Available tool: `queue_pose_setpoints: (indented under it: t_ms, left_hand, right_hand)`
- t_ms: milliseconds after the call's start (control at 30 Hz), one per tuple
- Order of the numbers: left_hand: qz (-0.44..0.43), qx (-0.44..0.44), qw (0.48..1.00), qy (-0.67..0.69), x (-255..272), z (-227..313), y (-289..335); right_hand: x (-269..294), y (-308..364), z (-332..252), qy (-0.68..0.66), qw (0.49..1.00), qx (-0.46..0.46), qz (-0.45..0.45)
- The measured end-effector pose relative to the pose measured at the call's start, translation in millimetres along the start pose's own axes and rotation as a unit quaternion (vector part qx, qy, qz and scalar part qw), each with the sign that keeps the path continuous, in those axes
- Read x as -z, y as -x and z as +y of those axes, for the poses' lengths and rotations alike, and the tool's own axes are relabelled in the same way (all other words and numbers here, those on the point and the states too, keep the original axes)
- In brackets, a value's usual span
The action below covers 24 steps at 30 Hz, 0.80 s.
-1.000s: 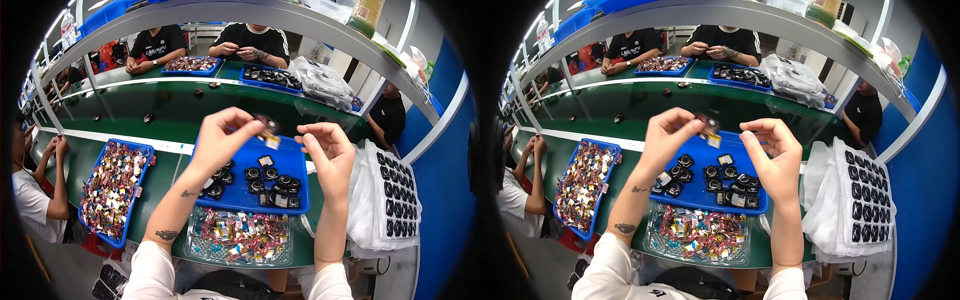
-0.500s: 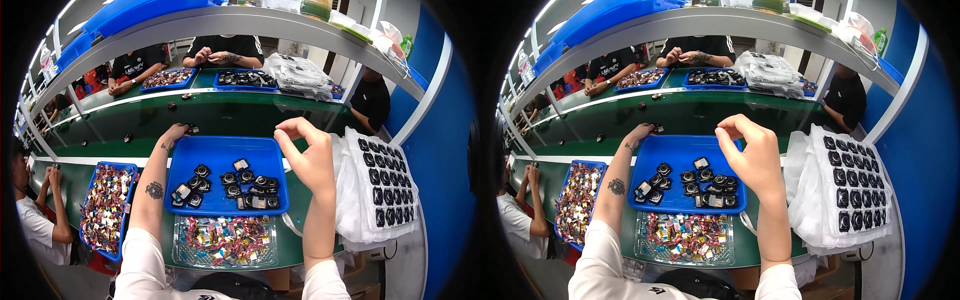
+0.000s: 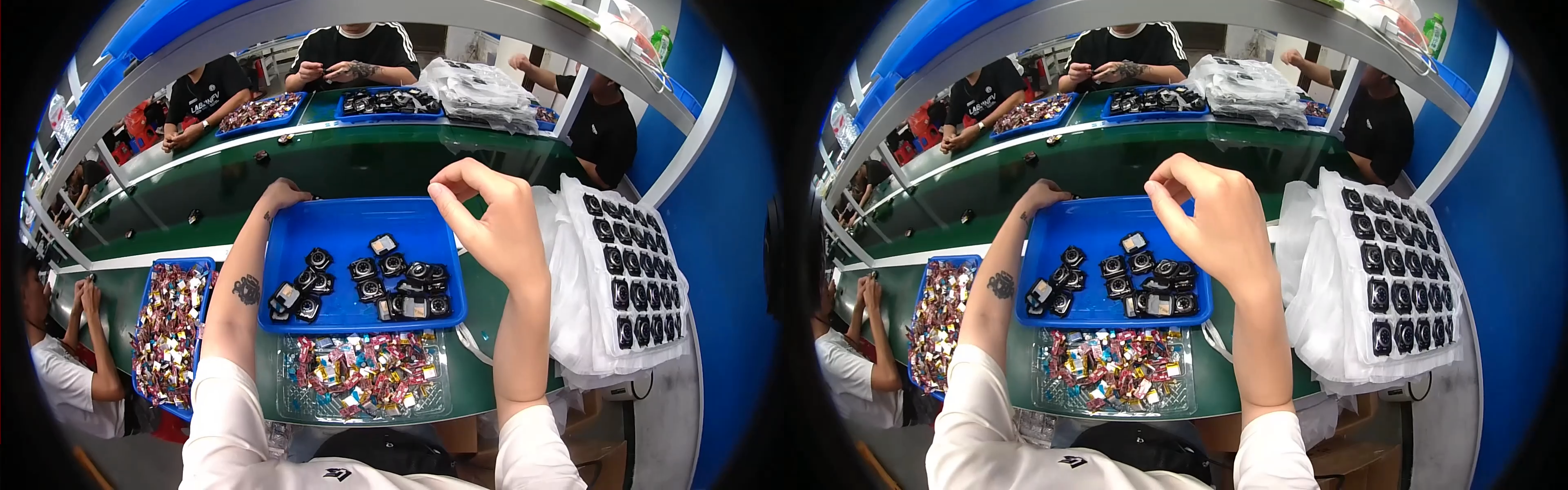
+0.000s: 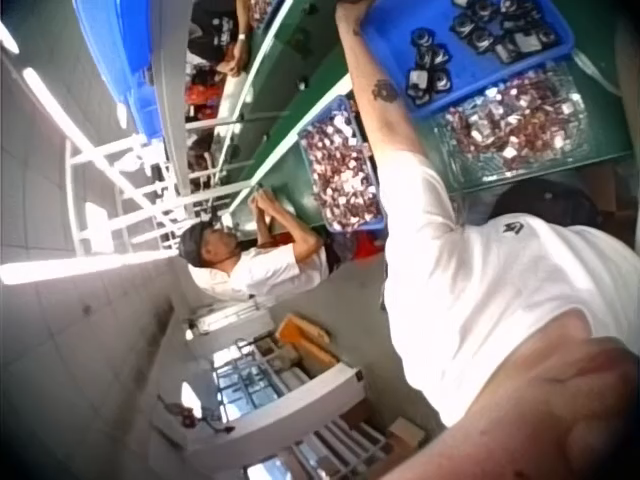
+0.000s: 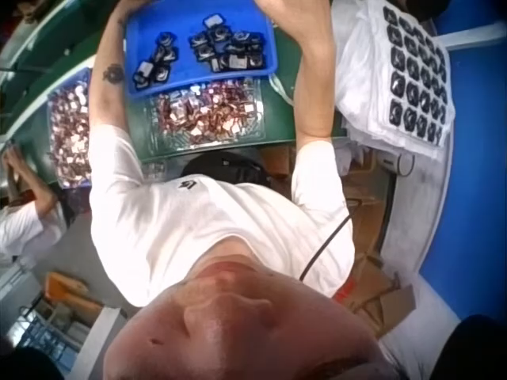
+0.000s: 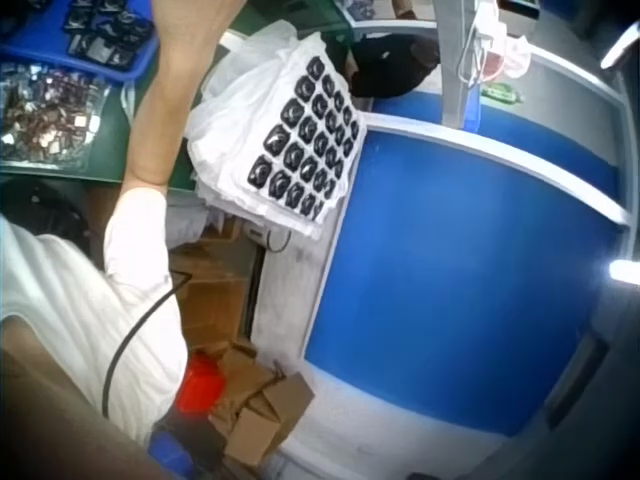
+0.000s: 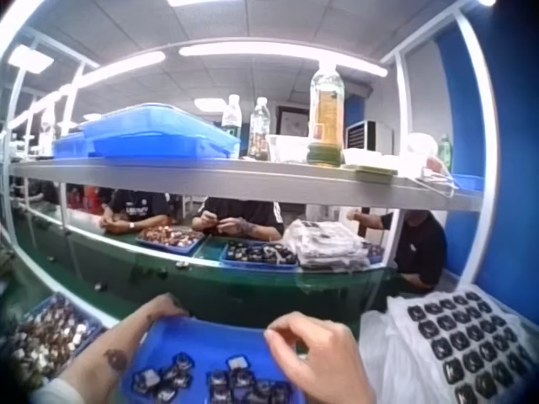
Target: Logging work details in a notebook and then assembling small camera lenses or sensor components into blue trays on an assembly line.
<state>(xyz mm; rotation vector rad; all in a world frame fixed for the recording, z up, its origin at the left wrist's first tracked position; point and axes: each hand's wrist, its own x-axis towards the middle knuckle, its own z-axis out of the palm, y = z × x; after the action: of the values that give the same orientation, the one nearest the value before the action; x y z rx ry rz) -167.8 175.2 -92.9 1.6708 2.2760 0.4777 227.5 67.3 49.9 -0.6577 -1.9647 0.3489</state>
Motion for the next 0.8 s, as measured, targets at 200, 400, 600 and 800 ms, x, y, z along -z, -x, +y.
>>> queue_pose_setpoints:
  t_ms: [200, 400, 600, 800]
  left_hand:
    - [0.044, -0.071, 0.996, 0.044, -5, 38, 33]
    - [0.069, -0.128, 0.989, 0.026, -23, 47, 57]
    - [0.123, -0.160, 0.979, 0.038, -24, 38, 66]
    - [0.179, -0.327, 0.916, 0.149, 10, 97, 161]
  right_hand:
    - [-3, 4, 25, 0.086, 0.988, -0.065, -0.108]
    - [-10, 4, 38, 0.189, 0.964, -0.074, -0.171]
    - [-17, 3, 32, 0.124, 0.975, -0.024, -0.181]
    - [-14, 10, 30, 0.131, 0.974, -0.021, -0.186]
